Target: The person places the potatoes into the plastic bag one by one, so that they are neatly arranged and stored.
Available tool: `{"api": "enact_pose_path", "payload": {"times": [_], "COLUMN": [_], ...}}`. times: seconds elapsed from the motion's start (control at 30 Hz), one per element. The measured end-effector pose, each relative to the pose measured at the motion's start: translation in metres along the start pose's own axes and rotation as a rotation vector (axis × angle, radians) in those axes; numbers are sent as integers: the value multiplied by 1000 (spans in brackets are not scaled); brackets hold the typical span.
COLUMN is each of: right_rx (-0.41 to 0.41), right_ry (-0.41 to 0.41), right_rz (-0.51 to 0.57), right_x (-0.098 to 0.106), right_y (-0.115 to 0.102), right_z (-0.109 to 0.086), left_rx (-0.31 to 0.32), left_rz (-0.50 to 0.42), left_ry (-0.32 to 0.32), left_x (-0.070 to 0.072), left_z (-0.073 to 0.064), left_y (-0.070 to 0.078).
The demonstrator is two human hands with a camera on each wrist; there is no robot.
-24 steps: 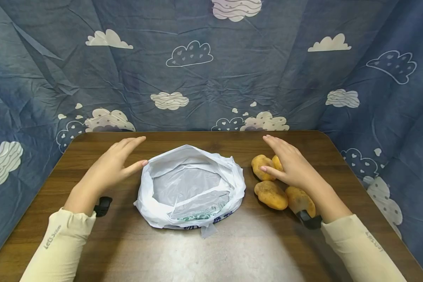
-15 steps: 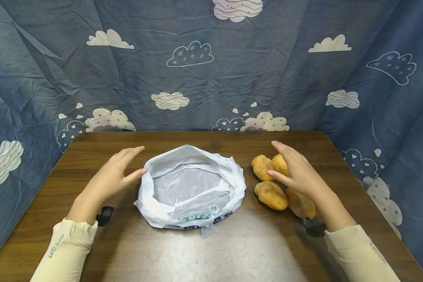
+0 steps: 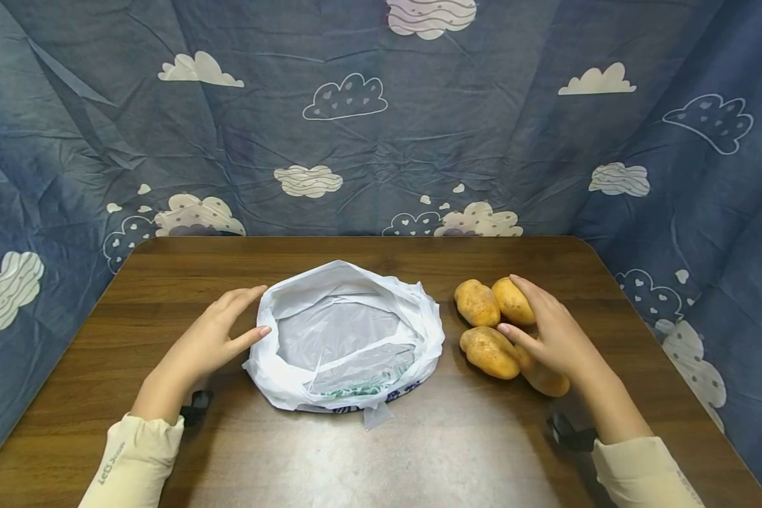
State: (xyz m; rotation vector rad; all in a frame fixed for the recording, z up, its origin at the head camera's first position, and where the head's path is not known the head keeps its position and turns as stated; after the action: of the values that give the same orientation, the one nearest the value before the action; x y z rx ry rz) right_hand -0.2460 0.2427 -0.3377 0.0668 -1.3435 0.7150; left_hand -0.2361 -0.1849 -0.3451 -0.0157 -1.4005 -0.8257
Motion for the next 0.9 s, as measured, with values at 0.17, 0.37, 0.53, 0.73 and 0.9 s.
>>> {"api": "enact_pose_path", "payload": {"times": [0.17,0.37,0.53,0.73,0.9], "right_rx": [-39,-112,-189,-235,-232], "right_ry": [0,-1,-9,4,37], "right_rz": [39,96,152,204,242], "right_x": [-5,-11,-16,-18,-18], "right_y": [10,22,32,38,40], "right_z": [-14,-32,-45,-57,-63], "left_rx": [15,21,7,4,14], "left_rz": [-55,-116,-144,-224,-253], "left_ry": [-38,-45,-20,-1,21], "left_x": [-12,-22,-28,-34,-33], "left_z": [-5,-11,-15,-19,-22], "left_y": [-3,-4,-4,-7,-7]}}
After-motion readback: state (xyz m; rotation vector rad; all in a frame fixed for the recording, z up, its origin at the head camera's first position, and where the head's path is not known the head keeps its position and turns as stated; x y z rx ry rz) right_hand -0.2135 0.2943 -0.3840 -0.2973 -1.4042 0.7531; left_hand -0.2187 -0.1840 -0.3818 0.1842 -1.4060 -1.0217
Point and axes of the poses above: each hand's wrist, its own z-axis towards the middle knuckle, its own x-axis out of the back of the hand, y = z × x, the point moved 10 cm from there along z, towards the middle knuckle, and after that the axes turned 6 degrees about -y, right-handed, at the moved point
